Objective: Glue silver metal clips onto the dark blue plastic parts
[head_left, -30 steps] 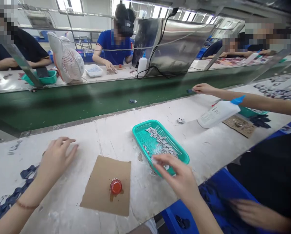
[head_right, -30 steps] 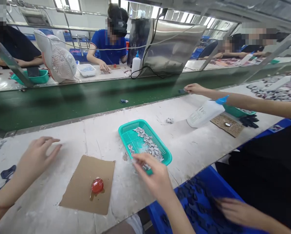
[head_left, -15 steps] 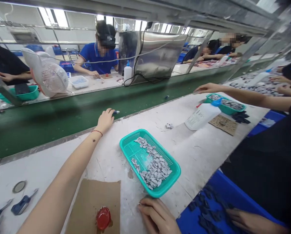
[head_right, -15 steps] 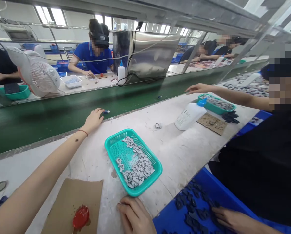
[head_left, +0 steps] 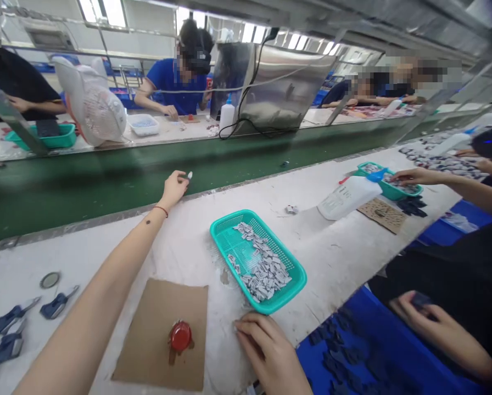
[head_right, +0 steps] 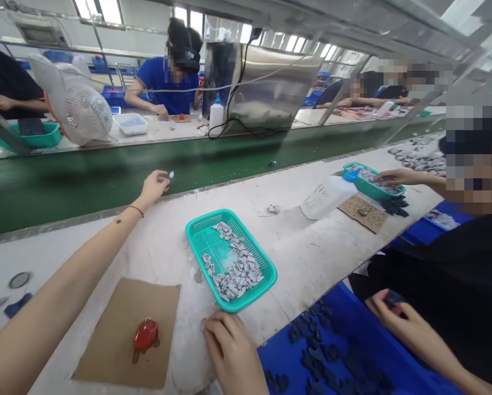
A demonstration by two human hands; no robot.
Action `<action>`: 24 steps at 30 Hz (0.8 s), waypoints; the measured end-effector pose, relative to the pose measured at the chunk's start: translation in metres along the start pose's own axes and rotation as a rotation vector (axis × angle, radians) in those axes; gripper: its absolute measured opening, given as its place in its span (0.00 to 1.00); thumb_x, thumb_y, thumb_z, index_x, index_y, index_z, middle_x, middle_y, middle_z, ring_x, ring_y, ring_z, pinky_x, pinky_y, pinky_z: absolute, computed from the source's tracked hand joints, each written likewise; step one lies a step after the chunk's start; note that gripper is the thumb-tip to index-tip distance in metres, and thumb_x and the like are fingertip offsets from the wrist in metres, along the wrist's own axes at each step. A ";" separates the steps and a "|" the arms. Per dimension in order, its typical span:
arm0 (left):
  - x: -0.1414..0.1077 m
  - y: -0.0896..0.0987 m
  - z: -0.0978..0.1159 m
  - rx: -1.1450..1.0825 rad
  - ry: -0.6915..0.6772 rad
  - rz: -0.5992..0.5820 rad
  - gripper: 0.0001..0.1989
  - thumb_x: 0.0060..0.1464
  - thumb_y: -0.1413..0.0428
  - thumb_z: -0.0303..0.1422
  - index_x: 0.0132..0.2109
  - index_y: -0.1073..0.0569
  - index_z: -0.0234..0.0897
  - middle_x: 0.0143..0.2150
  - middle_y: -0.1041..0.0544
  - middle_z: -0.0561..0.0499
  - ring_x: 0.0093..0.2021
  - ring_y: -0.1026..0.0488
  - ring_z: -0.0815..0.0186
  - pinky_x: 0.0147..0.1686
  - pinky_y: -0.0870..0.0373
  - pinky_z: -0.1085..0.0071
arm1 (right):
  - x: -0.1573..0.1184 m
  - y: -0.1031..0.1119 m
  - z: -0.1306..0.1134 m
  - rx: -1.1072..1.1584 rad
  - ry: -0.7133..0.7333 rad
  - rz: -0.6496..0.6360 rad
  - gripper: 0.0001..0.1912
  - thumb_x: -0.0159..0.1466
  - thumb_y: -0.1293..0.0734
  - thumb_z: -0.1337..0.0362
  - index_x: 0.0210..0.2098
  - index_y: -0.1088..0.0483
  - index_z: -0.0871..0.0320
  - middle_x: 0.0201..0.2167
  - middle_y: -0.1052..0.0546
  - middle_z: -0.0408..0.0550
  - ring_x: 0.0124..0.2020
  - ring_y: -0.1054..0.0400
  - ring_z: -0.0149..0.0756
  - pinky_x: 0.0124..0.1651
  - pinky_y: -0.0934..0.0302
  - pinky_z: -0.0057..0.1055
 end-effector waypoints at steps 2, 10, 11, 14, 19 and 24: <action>-0.024 0.016 -0.007 -0.186 0.068 0.009 0.17 0.62 0.44 0.37 0.55 0.30 0.35 0.52 0.26 0.44 0.47 0.25 0.60 0.44 0.24 0.57 | 0.000 -0.002 -0.001 -0.021 0.008 -0.031 0.10 0.69 0.39 0.65 0.40 0.25 0.54 0.38 0.21 0.51 0.39 0.24 0.40 0.41 0.26 0.35; -0.192 0.071 -0.057 -0.644 0.254 -0.023 0.06 0.54 0.40 0.28 0.40 0.22 0.31 0.40 0.19 0.45 0.36 0.22 0.69 0.41 0.25 0.72 | 0.011 0.000 -0.009 -0.013 0.072 -0.066 0.09 0.68 0.37 0.64 0.42 0.25 0.54 0.38 0.20 0.51 0.40 0.24 0.42 0.43 0.27 0.37; -0.211 0.075 -0.063 -0.666 0.273 -0.021 0.07 0.52 0.38 0.29 0.40 0.22 0.32 0.40 0.20 0.46 0.35 0.22 0.69 0.39 0.25 0.73 | 0.014 0.000 -0.016 0.013 0.071 -0.066 0.08 0.68 0.37 0.64 0.42 0.25 0.54 0.38 0.20 0.50 0.40 0.24 0.42 0.44 0.28 0.37; -0.254 0.082 -0.076 -0.685 0.309 -0.023 0.12 0.49 0.34 0.34 0.41 0.22 0.34 0.41 0.19 0.47 0.34 0.21 0.68 0.36 0.25 0.73 | 0.028 -0.001 -0.042 0.097 0.067 -0.074 0.07 0.67 0.35 0.65 0.41 0.25 0.54 0.39 0.21 0.50 0.41 0.25 0.40 0.44 0.28 0.35; -0.293 0.081 -0.084 -0.634 0.331 -0.057 0.14 0.49 0.34 0.37 0.41 0.23 0.34 0.42 0.18 0.45 0.38 0.21 0.64 0.35 0.24 0.72 | 0.047 -0.018 -0.088 0.139 0.187 -0.177 0.07 0.67 0.36 0.68 0.42 0.25 0.55 0.38 0.22 0.50 0.41 0.26 0.38 0.43 0.30 0.34; -0.309 0.078 -0.083 -0.649 0.295 -0.100 0.11 0.53 0.37 0.36 0.43 0.23 0.37 0.45 0.18 0.47 0.44 0.22 0.64 0.40 0.24 0.72 | 0.049 -0.035 -0.102 0.050 0.279 -0.282 0.09 0.69 0.38 0.69 0.42 0.26 0.57 0.38 0.23 0.51 0.39 0.28 0.39 0.40 0.31 0.35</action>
Point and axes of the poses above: each hand's wrist, its own x-axis towards the middle knuckle, its own y-axis out of the back of the hand, z = x × y, the point moved 7 cm from there along x, towards the middle knuckle
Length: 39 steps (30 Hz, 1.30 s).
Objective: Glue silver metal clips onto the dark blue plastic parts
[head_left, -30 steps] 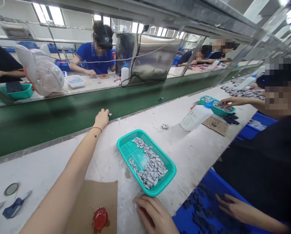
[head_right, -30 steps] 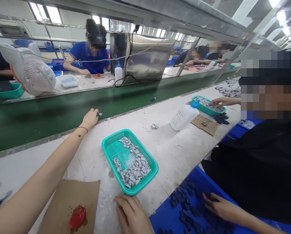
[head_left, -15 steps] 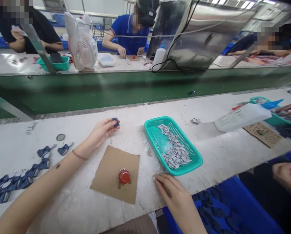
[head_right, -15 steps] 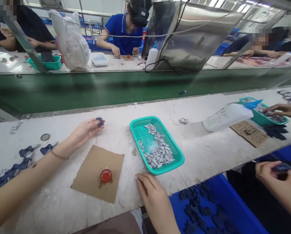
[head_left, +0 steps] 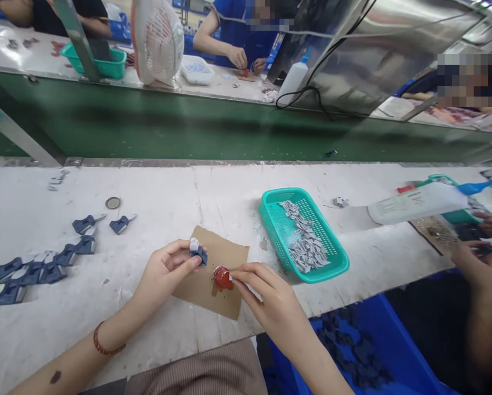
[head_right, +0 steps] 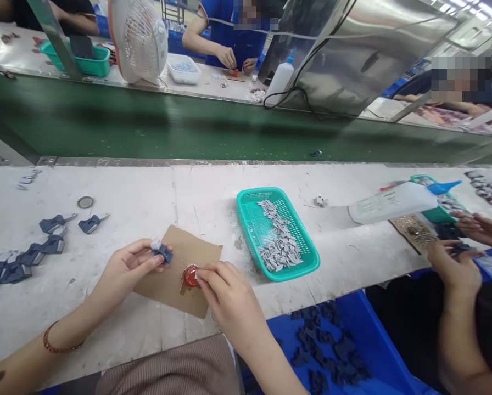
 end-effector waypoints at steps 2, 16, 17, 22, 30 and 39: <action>-0.002 -0.002 0.000 -0.028 -0.012 -0.033 0.09 0.53 0.37 0.35 0.42 0.23 0.38 0.44 0.18 0.49 0.45 0.22 0.65 0.43 0.25 0.72 | 0.000 -0.003 0.000 -0.020 -0.006 -0.020 0.09 0.69 0.38 0.70 0.42 0.25 0.58 0.37 0.23 0.51 0.38 0.28 0.39 0.40 0.31 0.36; -0.020 -0.021 -0.001 -0.125 0.017 -0.154 0.08 0.54 0.37 0.31 0.43 0.22 0.40 0.41 0.18 0.53 0.36 0.22 0.71 0.39 0.26 0.76 | 0.008 -0.003 0.025 0.875 -0.674 0.104 0.08 0.53 0.24 0.58 0.32 0.19 0.54 0.33 0.17 0.47 0.35 0.23 0.37 0.40 0.27 0.33; -0.021 -0.022 0.000 -0.139 0.017 -0.152 0.08 0.54 0.37 0.30 0.42 0.22 0.39 0.40 0.18 0.53 0.36 0.22 0.71 0.39 0.26 0.76 | 0.010 -0.004 0.022 0.903 -0.675 0.103 0.08 0.53 0.24 0.58 0.32 0.19 0.54 0.32 0.17 0.47 0.35 0.23 0.37 0.40 0.27 0.33; -0.025 -0.026 0.003 -0.214 0.003 -0.186 0.07 0.54 0.37 0.29 0.42 0.22 0.38 0.36 0.18 0.53 0.36 0.21 0.70 0.40 0.27 0.76 | 0.022 -0.007 0.002 0.940 -0.598 0.042 0.05 0.55 0.25 0.61 0.32 0.20 0.53 0.32 0.17 0.46 0.33 0.23 0.35 0.38 0.27 0.31; -0.027 -0.024 0.003 -0.240 -0.021 -0.188 0.07 0.55 0.38 0.31 0.42 0.23 0.37 0.36 0.18 0.51 0.37 0.22 0.68 0.42 0.27 0.72 | 0.031 0.001 -0.020 0.639 -0.435 0.029 0.04 0.59 0.28 0.65 0.35 0.20 0.54 0.34 0.19 0.45 0.36 0.25 0.34 0.40 0.30 0.30; -0.029 -0.022 0.001 -0.215 -0.065 -0.170 0.07 0.54 0.37 0.31 0.42 0.22 0.39 0.39 0.19 0.51 0.37 0.22 0.68 0.43 0.26 0.72 | 0.033 0.007 -0.030 0.506 -0.349 0.006 0.04 0.60 0.29 0.68 0.30 0.21 0.54 0.33 0.21 0.45 0.37 0.27 0.34 0.43 0.33 0.31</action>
Point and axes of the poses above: each hand's wrist, its own x-axis towards the middle knuckle, its own y-axis out of the back of the hand, z = x × y, the point moved 7 cm from there along x, towards the middle knuckle
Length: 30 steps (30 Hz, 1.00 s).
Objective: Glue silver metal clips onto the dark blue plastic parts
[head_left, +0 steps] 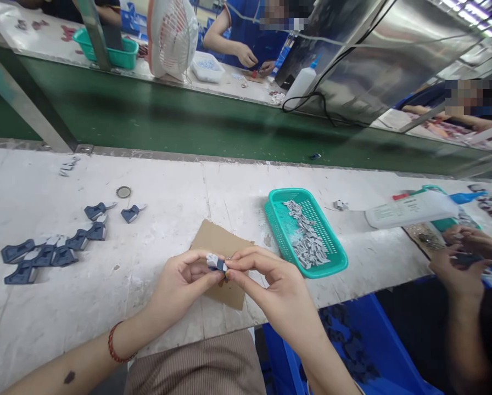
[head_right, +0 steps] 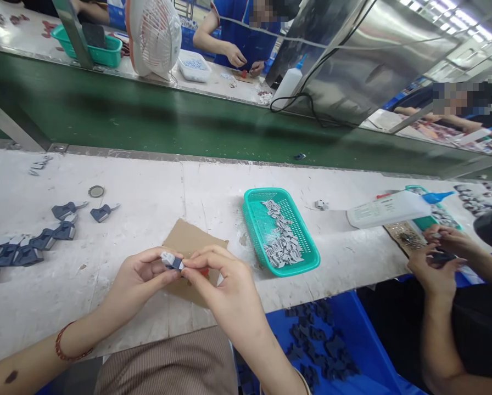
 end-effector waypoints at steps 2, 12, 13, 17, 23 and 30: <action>0.000 0.000 0.000 0.008 -0.010 -0.005 0.07 0.54 0.37 0.31 0.42 0.21 0.38 0.40 0.18 0.50 0.37 0.22 0.68 0.42 0.25 0.71 | 0.001 0.000 0.004 0.048 -0.044 -0.009 0.03 0.59 0.28 0.67 0.29 0.21 0.54 0.33 0.22 0.45 0.38 0.27 0.35 0.44 0.33 0.32; 0.008 -0.003 -0.002 -0.030 0.065 -0.025 0.27 0.47 0.33 0.30 0.56 0.26 0.36 0.48 0.19 0.44 0.44 0.21 0.62 0.47 0.25 0.67 | 0.001 -0.015 0.038 0.322 -0.194 0.076 0.05 0.55 0.25 0.61 0.28 0.22 0.55 0.32 0.20 0.48 0.35 0.24 0.39 0.38 0.28 0.32; 0.008 -0.002 -0.001 -0.041 0.067 -0.013 0.28 0.45 0.32 0.29 0.55 0.26 0.36 0.48 0.19 0.45 0.43 0.21 0.63 0.46 0.24 0.67 | 0.000 -0.015 0.037 0.300 -0.156 0.105 0.05 0.56 0.25 0.61 0.28 0.22 0.55 0.32 0.21 0.49 0.36 0.24 0.39 0.38 0.29 0.32; 0.009 0.003 0.001 -0.013 0.074 0.051 0.26 0.42 0.31 0.29 0.50 0.24 0.33 0.38 0.18 0.47 0.37 0.20 0.63 0.44 0.22 0.64 | 0.000 -0.020 0.031 0.290 -0.071 0.100 0.06 0.59 0.28 0.60 0.29 0.21 0.55 0.31 0.22 0.48 0.33 0.26 0.37 0.36 0.29 0.31; 0.016 0.015 0.012 0.260 0.042 0.093 0.19 0.49 0.36 0.35 0.48 0.23 0.32 0.42 0.17 0.43 0.42 0.20 0.59 0.46 0.24 0.63 | 0.000 -0.007 0.034 0.252 -0.056 -0.012 0.09 0.62 0.31 0.59 0.35 0.20 0.55 0.31 0.21 0.48 0.31 0.25 0.36 0.35 0.29 0.32; 0.021 0.069 0.050 0.878 -0.114 0.300 0.21 0.54 0.43 0.43 0.51 0.31 0.38 0.41 0.18 0.45 0.41 0.20 0.57 0.42 0.25 0.63 | 0.013 0.113 0.072 -0.383 -0.011 0.370 0.12 0.64 0.36 0.59 0.40 0.22 0.55 0.39 0.19 0.50 0.38 0.25 0.41 0.41 0.30 0.36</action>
Point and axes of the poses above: each hand's wrist, its own x-axis towards the middle knuckle, its own y-axis out of the back of the hand, z = x × y, the point moved 7 cm from there along x, towards the middle knuckle
